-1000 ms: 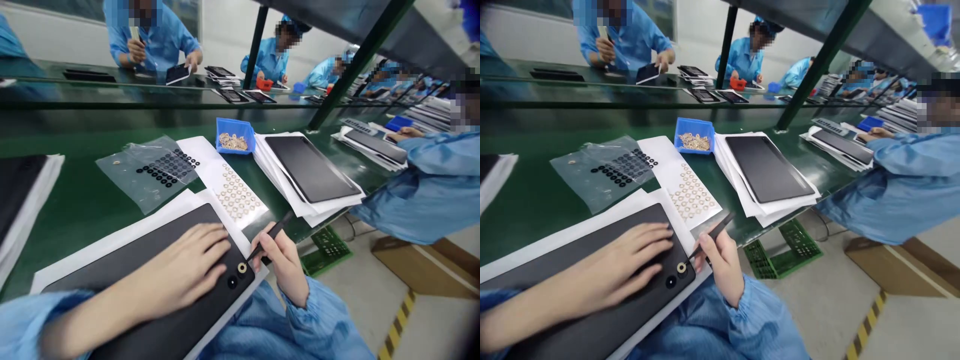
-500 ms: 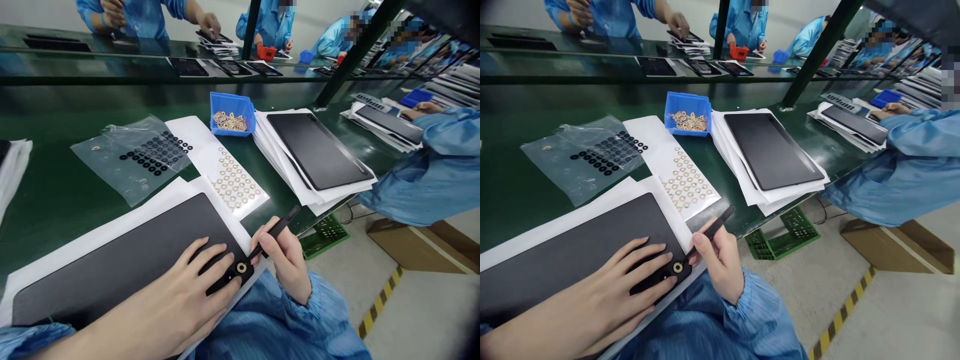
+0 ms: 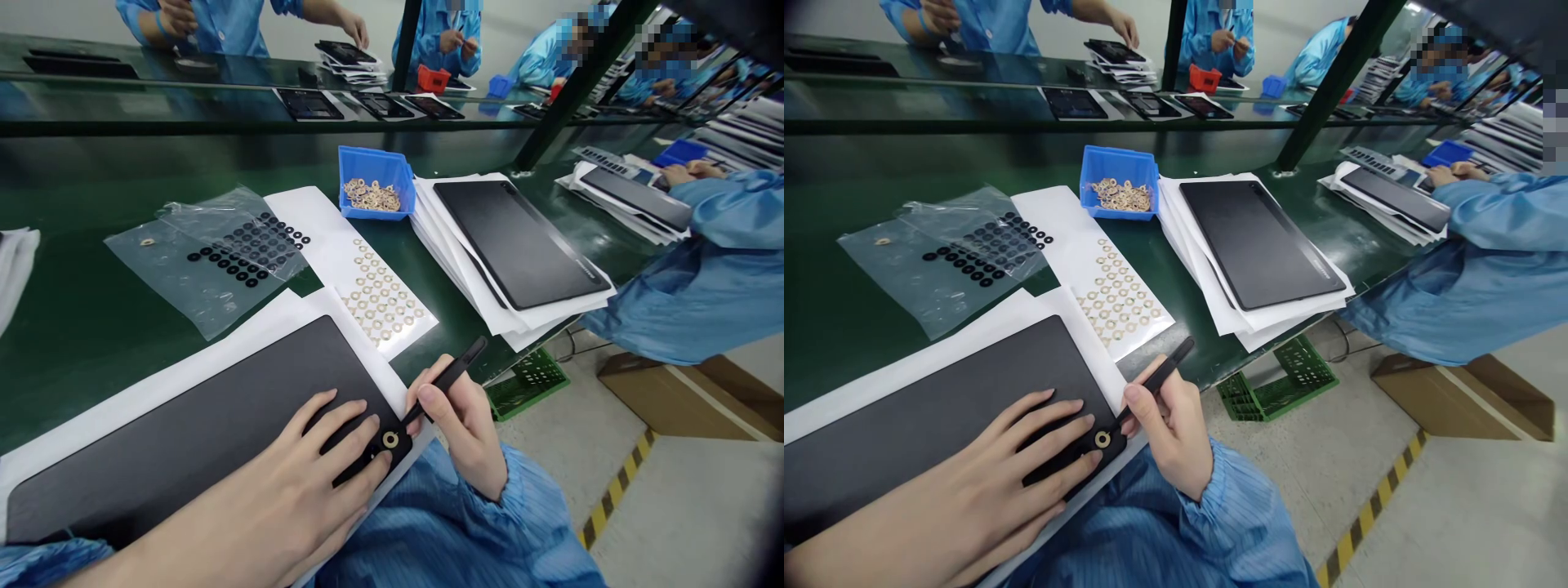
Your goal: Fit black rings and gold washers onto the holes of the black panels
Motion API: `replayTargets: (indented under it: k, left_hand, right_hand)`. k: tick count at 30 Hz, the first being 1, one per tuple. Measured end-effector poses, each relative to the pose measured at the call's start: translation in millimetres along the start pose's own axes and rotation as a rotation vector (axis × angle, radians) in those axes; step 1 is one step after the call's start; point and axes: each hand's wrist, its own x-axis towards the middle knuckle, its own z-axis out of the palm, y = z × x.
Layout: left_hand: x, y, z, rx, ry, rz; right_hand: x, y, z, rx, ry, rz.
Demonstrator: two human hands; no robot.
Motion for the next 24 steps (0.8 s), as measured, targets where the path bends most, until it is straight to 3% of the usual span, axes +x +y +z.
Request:
replayTargets:
  k: [19,24]
  left_hand:
    - [-0.9,-4.4,6.4,0.019,0.047,0.016]
    - [-1.6,-5.0,9.2,-0.01,0.0,0.016]
  right_hand:
    - [-3.2,0.4,1.4,-0.08,-0.013,-0.111]
    - [-2.1,3.6,2.2,0.052,0.034,-0.118]
